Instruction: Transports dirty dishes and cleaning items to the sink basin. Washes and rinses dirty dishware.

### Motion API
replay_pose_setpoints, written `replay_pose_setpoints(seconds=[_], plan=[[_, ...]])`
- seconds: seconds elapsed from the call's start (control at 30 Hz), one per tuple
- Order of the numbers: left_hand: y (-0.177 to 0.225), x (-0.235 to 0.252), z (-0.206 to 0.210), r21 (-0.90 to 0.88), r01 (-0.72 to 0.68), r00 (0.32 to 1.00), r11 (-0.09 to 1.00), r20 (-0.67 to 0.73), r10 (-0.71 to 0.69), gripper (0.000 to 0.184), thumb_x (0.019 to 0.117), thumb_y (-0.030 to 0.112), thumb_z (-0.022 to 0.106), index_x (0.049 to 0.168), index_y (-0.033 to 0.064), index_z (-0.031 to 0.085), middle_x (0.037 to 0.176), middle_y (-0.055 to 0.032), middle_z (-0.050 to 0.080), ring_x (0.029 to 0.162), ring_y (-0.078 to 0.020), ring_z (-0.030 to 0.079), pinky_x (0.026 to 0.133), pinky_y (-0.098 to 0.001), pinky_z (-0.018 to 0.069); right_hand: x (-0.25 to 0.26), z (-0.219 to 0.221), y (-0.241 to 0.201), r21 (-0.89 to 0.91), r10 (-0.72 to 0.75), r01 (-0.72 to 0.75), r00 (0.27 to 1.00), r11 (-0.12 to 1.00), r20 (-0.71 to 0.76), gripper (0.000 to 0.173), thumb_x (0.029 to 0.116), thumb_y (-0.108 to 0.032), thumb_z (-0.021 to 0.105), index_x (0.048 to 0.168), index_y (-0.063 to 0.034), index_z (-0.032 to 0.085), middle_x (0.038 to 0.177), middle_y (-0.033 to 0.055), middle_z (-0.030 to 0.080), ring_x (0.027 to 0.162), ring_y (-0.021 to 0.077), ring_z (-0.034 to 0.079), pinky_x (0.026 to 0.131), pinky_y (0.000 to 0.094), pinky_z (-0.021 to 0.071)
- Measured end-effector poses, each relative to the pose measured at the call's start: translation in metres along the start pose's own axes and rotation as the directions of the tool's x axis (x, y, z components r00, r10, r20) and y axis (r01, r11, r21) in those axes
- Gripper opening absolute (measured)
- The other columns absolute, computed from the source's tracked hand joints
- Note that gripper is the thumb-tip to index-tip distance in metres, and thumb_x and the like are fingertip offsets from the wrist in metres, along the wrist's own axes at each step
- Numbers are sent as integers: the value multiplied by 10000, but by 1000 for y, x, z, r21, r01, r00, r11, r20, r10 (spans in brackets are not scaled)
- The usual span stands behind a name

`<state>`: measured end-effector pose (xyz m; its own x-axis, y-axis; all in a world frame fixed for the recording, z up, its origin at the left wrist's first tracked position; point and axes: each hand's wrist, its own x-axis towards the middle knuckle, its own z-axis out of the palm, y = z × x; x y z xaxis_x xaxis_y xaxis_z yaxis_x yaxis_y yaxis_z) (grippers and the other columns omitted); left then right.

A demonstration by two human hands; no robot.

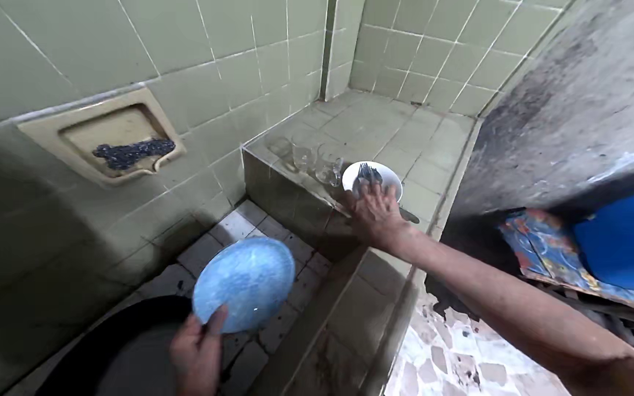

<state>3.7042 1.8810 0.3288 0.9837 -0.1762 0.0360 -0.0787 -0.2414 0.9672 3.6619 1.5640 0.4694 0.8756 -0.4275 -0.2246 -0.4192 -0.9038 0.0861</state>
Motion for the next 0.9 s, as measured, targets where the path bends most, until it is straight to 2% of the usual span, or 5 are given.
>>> replay_pose_setpoints(seconds=[0.1, 0.23, 0.33, 0.43, 0.9], plan=[[26, 3, 54, -193, 103, 990, 976, 112, -83, 328, 929, 96, 629, 1228, -40, 634, 1003, -119, 742, 826, -212, 747, 664, -400, 647, 19, 3, 13, -91, 104, -86, 970, 992, 220, 401, 980, -195, 663, 1334, -24, 587, 1232, 293, 623, 1182, 511, 578, 912, 709, 435], [63, 4, 105, -288, 307, 927, 907, 308, -215, 358, 966, 42, 594, 1312, -48, 573, 1066, -189, 713, 830, -285, 745, 661, -439, 652, 28, 11, 19, -129, 161, -131, 952, 983, 261, 286, 950, 20, 598, 1231, 73, 608, 1263, 338, 557, 1077, 505, 615, 768, 625, 516], [74, 7, 135, -306, 354, 901, 884, 363, -235, 299, 970, 19, 570, 1256, -64, 593, 1006, -208, 718, 752, -304, 745, 606, -439, 653, 37, 12, 33, -93, 192, -172, 940, 981, 282, 302, 946, 19, 611, 1236, 99, 595, 1470, 357, 385, 1034, 517, 620, 763, 635, 525], [82, 7, 156, -284, 384, 885, 879, 384, -262, 269, 982, 11, 572, 1238, -68, 596, 995, -211, 708, 738, -299, 742, 602, -430, 653, 44, 11, 46, -71, 183, -169, 932, 983, 313, 324, 931, -14, 653, 1237, 82, 605, 1514, 340, 347, 1048, 518, 618, 783, 642, 529], [103, 22, 225, -294, 478, 836, 828, 443, -325, 235, 1002, -11, 580, 1225, -85, 583, 1025, -238, 686, 744, -292, 740, 629, -407, 654, 92, 30, 128, -129, -88, 106, 986, 986, 138, 260, 1013, -18, 504, 1199, 26, 680, 1622, 232, 321, 1013, 479, 661, 836, 625, 515]])
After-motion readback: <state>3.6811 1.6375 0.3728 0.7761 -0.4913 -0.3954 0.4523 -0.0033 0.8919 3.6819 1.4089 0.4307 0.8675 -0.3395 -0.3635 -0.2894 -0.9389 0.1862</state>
